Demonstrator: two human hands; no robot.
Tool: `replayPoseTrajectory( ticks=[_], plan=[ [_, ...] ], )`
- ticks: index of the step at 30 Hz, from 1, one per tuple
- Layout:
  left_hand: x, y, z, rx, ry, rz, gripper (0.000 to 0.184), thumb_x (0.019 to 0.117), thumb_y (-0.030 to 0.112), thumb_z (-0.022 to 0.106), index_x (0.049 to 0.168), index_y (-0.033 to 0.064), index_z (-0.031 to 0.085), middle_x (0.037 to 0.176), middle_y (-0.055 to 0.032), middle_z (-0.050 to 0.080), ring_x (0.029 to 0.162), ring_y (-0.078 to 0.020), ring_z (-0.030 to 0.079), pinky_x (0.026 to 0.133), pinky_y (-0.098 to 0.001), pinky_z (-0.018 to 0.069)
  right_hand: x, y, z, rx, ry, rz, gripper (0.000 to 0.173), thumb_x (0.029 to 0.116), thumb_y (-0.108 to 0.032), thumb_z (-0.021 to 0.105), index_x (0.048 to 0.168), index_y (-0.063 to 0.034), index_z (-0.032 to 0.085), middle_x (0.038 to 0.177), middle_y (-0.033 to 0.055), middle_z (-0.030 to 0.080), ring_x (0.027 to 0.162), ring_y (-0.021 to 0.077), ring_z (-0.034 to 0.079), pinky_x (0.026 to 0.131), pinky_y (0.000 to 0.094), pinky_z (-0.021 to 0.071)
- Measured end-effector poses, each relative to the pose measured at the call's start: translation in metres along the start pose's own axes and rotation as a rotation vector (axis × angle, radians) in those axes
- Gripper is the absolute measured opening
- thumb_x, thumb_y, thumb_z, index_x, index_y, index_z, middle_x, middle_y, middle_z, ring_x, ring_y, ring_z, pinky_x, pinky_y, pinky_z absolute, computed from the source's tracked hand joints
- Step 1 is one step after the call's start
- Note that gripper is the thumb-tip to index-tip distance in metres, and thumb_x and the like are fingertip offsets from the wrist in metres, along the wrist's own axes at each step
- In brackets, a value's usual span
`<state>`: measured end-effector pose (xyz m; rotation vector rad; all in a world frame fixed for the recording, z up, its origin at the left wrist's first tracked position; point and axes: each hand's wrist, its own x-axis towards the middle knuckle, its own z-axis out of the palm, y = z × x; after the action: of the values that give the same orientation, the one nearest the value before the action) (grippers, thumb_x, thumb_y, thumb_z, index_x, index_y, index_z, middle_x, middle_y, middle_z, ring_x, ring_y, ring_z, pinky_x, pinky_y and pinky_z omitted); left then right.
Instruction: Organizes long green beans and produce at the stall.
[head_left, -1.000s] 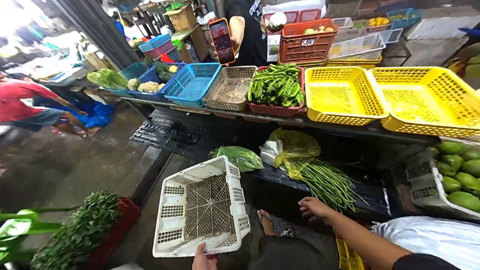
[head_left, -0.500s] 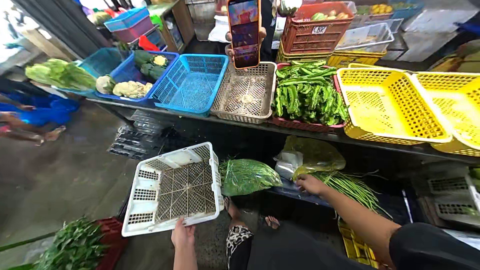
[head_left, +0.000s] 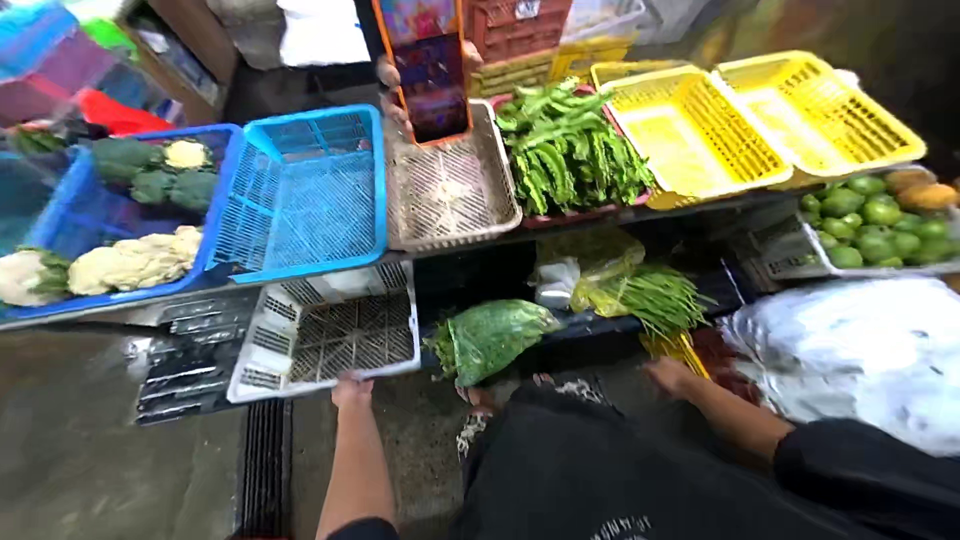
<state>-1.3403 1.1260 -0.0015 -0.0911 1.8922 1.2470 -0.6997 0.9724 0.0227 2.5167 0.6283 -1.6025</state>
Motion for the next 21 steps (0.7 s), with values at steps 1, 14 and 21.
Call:
replayPoseTrajectory(
  ticks=[1, 14, 21],
  plan=[
    [0.001, 0.005, 0.006, 0.000, -0.035, 0.031, 0.042, 0.1049, 0.024, 0.052, 0.139, 0.0004, 0.046, 0.120, -0.0210, 0.057, 0.097, -0.0293, 0.060, 0.080, -0.0488, 0.0551, -0.008, 0.011, 0.001, 0.016, 0.007, 0.038, 0.046, 0.1084, -0.035, 0.052, 0.140, -0.0018, 0.057, 0.124, 0.0254, 0.064, 0.104, 0.0395, 0.066, 0.089, 0.0581, 0.0534],
    [-0.053, -0.113, 0.069, 0.451, -0.173, 0.166, 0.078, 0.1016, 0.008, 0.057, 0.164, 0.0118, 0.010, 0.129, -0.0276, 0.062, 0.100, -0.0323, 0.070, 0.082, -0.0461, 0.0593, 0.044, -0.021, -0.015, -0.104, -0.109, -0.101, 0.045, 0.1066, -0.036, 0.055, 0.139, -0.0047, 0.056, 0.129, 0.0235, 0.064, 0.112, 0.0393, 0.066, 0.094, 0.0588, 0.0538],
    [-0.106, -0.174, 0.126, 0.792, -0.098, 0.355, 0.079, 0.0986, 0.016, 0.065, 0.163, 0.0074, 0.019, 0.142, -0.0195, 0.059, 0.127, -0.0337, 0.061, 0.105, -0.0521, 0.0511, 0.058, 0.009, -0.079, -0.035, -0.075, -0.154, 0.042, 0.1056, -0.036, 0.056, 0.135, -0.0065, 0.060, 0.127, 0.0201, 0.066, 0.110, 0.0355, 0.068, 0.093, 0.0568, 0.0551]
  ],
)
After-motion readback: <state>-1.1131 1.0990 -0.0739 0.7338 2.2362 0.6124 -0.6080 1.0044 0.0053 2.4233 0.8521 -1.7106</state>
